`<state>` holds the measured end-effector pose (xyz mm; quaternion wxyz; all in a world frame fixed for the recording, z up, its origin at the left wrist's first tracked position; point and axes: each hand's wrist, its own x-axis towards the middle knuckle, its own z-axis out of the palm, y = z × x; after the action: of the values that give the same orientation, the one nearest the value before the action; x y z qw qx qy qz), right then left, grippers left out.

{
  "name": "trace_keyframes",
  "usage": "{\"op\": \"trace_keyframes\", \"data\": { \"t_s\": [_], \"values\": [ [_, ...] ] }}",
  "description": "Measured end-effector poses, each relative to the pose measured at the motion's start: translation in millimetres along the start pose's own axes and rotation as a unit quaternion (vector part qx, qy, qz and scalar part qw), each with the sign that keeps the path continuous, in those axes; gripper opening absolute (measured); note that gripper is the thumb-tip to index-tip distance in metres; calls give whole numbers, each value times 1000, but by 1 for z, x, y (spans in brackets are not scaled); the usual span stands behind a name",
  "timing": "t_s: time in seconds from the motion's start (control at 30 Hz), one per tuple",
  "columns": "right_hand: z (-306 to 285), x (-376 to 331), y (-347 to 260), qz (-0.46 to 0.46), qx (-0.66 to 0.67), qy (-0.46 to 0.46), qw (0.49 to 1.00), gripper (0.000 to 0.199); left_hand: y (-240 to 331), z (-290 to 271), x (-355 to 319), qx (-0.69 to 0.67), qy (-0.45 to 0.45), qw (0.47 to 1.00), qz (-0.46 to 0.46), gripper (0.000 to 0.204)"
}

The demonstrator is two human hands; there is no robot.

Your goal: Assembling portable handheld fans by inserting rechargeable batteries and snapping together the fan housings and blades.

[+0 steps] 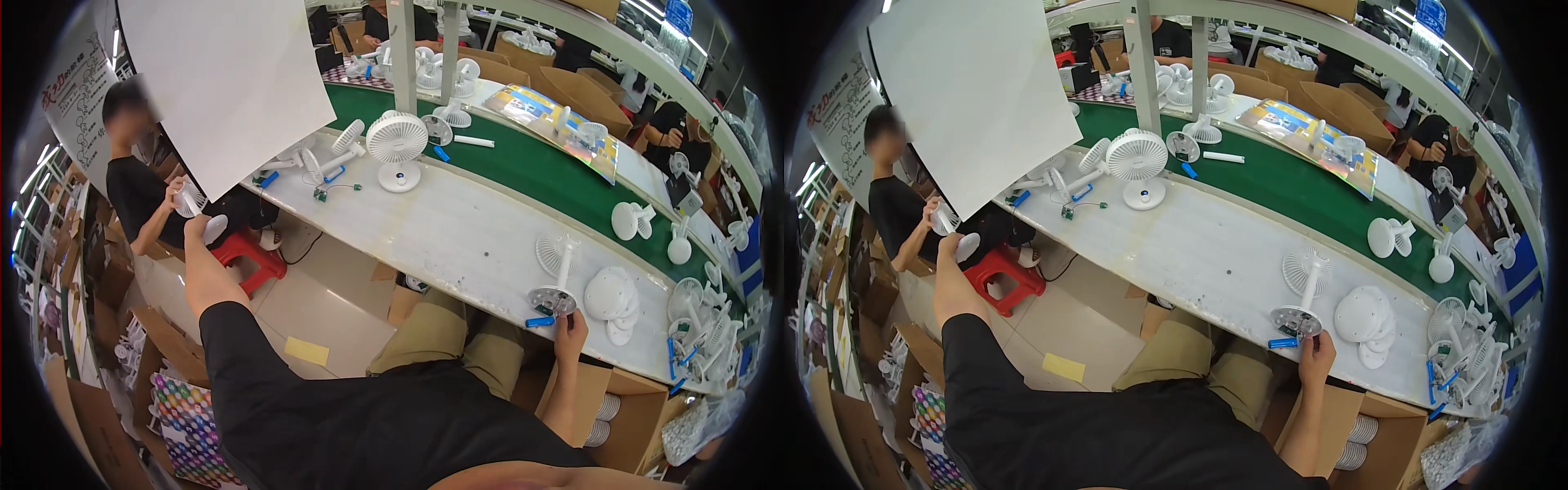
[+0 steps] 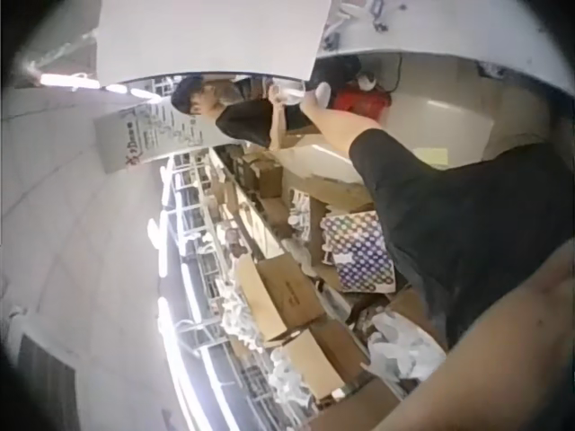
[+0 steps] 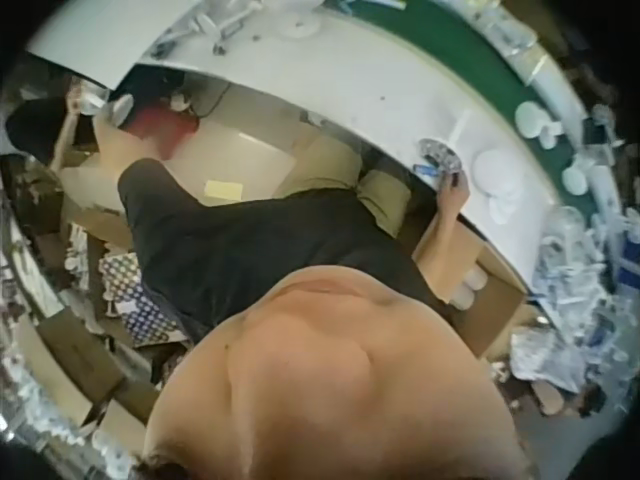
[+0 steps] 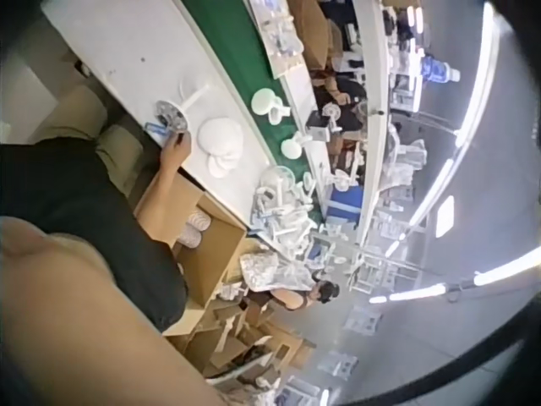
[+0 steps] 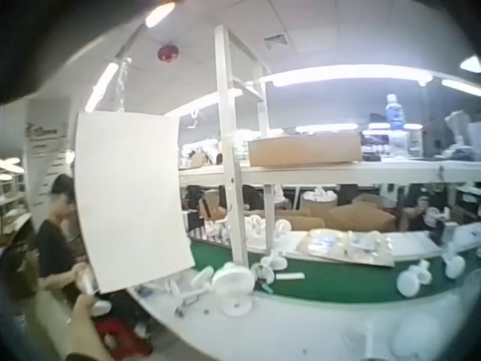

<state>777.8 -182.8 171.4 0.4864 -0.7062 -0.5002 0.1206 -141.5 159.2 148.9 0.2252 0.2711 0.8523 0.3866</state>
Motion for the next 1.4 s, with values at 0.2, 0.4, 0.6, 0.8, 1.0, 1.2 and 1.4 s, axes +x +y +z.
{"op": "trace_keyframes", "data": {
  "t_s": [0.2, 0.4, 0.6, 0.8, 1.0, 1.2, 1.4],
  "values": [
    [-10, -22, 9, 40, -58, 2, 998, 12, 63, 31, -68, 118, 159, 977, 76, 57],
    [15, 16, 11, 53, 119, -39, 991, 33, 84, 68, -167, -153, 115, 961, 201, 24],
    [21, 39, -29, 142, 85, -79, 983, 37, 93, 195, -472, -226, -293, 894, 253, 11],
    [39, 104, -60, 68, 157, -10, 985, 19, 196, 265, -615, -137, -584, 626, 498, 35],
    [45, 114, -107, 133, 285, 113, 943, 15, 232, 277, -670, -154, -506, 625, 574, 42],
    [51, 97, -135, 93, 331, 118, 932, 16, 240, 285, -680, -199, -420, 610, 641, 37],
    [56, 83, -142, 36, 230, 166, 958, 19, 227, 284, -662, -364, -585, 634, 353, 24]
  ]
}}
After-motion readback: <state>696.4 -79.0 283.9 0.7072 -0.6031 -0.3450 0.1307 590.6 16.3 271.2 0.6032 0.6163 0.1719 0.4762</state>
